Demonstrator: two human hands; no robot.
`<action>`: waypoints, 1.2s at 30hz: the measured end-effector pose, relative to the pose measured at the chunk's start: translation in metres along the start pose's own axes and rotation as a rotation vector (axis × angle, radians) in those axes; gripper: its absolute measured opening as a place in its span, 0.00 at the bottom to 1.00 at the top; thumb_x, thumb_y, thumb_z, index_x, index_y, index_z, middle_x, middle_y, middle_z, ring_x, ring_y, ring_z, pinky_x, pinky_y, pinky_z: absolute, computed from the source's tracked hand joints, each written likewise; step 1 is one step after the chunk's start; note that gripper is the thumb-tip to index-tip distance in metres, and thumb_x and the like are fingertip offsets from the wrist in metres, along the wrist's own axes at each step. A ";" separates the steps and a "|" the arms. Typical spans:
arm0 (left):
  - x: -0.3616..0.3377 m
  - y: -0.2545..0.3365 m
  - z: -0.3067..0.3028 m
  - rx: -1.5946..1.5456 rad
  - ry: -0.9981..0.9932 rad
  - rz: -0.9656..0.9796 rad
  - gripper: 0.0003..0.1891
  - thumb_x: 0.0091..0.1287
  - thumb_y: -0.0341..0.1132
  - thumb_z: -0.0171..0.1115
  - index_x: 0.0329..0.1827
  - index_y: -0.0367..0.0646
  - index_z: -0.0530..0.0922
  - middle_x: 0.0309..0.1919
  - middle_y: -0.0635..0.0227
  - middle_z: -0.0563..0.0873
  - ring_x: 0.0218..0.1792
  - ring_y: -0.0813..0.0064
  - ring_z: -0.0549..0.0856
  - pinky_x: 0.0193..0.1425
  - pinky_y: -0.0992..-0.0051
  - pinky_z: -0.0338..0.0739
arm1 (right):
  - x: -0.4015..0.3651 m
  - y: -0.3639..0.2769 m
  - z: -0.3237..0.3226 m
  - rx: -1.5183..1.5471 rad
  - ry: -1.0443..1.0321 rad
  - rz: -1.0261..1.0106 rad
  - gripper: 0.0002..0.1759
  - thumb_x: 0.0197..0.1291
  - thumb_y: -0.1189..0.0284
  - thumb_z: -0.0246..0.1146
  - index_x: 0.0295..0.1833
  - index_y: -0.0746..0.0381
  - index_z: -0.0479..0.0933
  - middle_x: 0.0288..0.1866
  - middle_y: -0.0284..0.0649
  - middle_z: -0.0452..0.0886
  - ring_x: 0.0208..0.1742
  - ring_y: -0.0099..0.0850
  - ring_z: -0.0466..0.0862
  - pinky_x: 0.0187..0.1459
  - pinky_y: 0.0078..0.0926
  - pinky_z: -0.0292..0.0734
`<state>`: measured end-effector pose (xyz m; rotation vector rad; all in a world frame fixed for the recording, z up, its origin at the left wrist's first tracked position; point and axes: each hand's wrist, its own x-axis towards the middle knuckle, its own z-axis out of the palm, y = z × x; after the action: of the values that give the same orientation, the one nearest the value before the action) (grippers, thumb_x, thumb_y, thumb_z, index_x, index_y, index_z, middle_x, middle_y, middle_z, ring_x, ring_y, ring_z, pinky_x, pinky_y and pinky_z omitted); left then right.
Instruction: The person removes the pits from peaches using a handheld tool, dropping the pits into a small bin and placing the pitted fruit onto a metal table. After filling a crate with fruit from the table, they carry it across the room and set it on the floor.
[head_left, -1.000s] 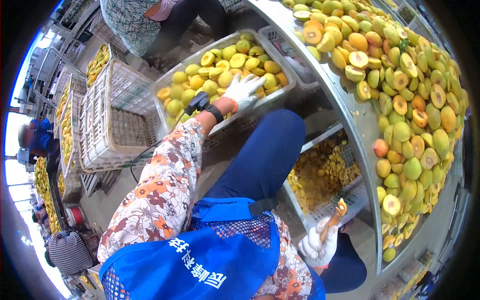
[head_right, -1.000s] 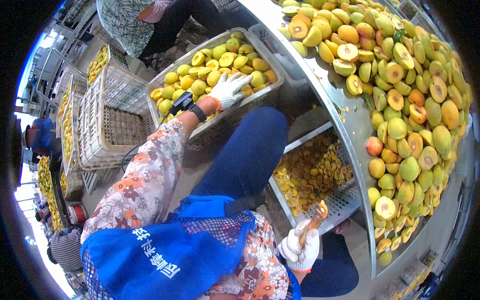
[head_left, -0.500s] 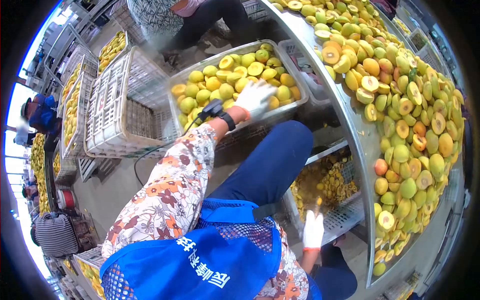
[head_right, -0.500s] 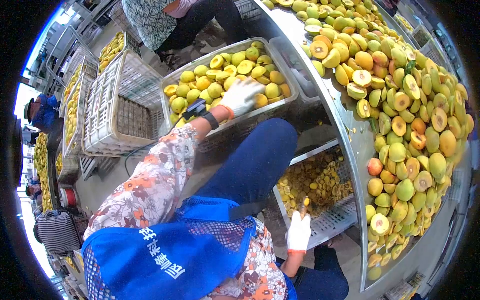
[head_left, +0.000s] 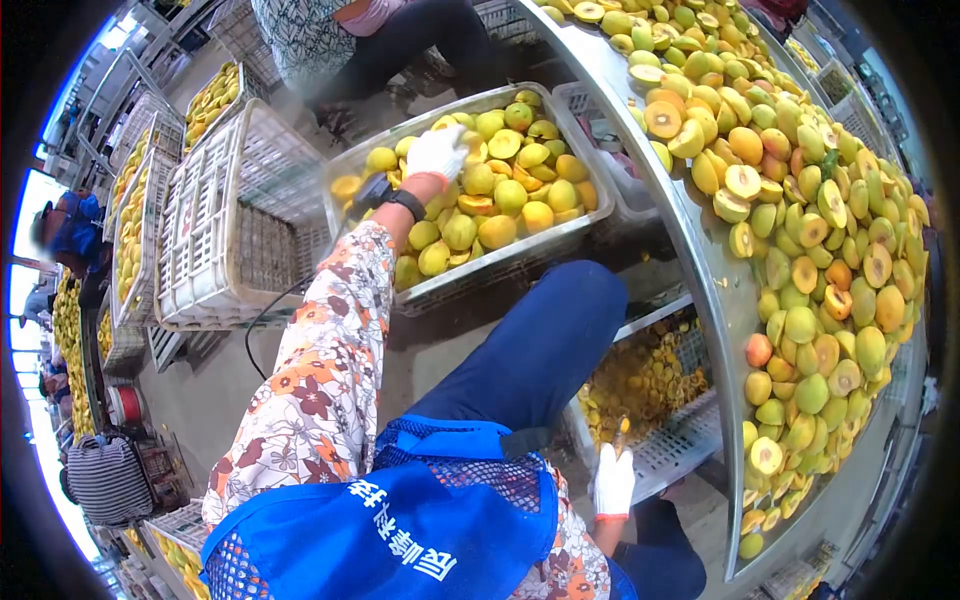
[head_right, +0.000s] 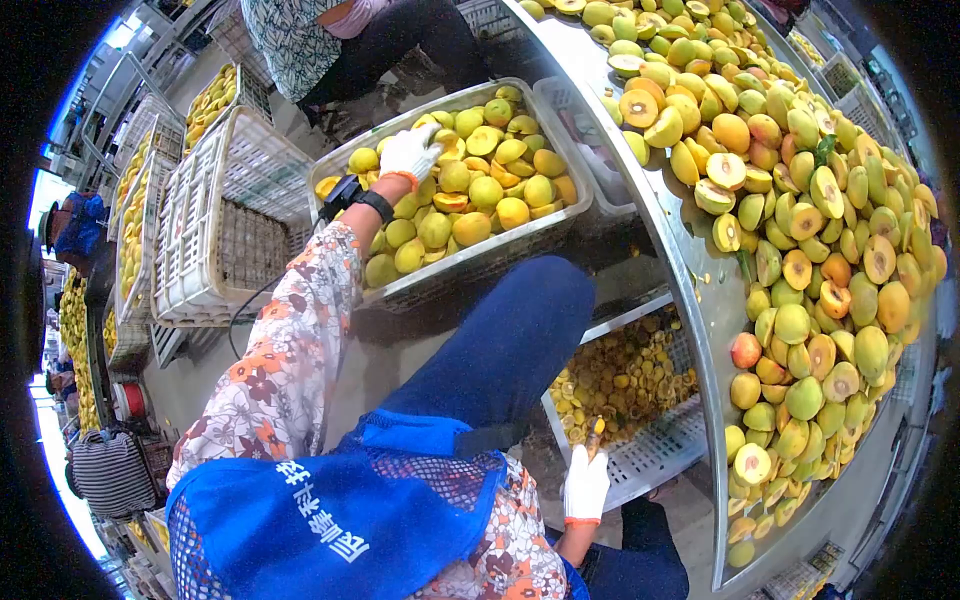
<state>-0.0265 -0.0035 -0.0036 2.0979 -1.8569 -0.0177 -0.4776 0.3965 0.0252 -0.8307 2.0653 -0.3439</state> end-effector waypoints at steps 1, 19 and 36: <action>0.012 0.001 0.002 -0.002 0.000 -0.002 0.22 0.66 0.48 0.64 0.63 0.57 0.81 0.47 0.58 0.90 0.49 0.50 0.87 0.56 0.54 0.80 | 0.002 0.001 0.000 -0.007 0.004 0.011 0.22 0.72 0.54 0.59 0.47 0.66 0.72 0.25 0.43 0.76 0.22 0.32 0.77 0.25 0.35 0.70; 0.073 0.010 0.088 0.278 0.064 0.171 0.34 0.71 0.45 0.57 0.81 0.54 0.62 0.77 0.61 0.70 0.78 0.59 0.67 0.80 0.48 0.58 | 0.009 0.001 0.005 -0.112 0.014 0.028 0.23 0.70 0.56 0.59 0.52 0.68 0.74 0.31 0.47 0.82 0.25 0.31 0.79 0.28 0.34 0.74; 0.125 0.012 0.062 0.469 0.142 0.402 0.09 0.62 0.45 0.68 0.41 0.57 0.87 0.42 0.69 0.88 0.49 0.62 0.85 0.51 0.60 0.77 | 0.030 0.020 0.017 -0.037 -0.008 0.012 0.18 0.72 0.56 0.58 0.47 0.63 0.72 0.22 0.37 0.76 0.17 0.27 0.74 0.20 0.28 0.69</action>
<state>-0.0343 -0.1407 -0.0321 1.8766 -2.3213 0.7048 -0.4851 0.3919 -0.0139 -0.8403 2.0737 -0.2961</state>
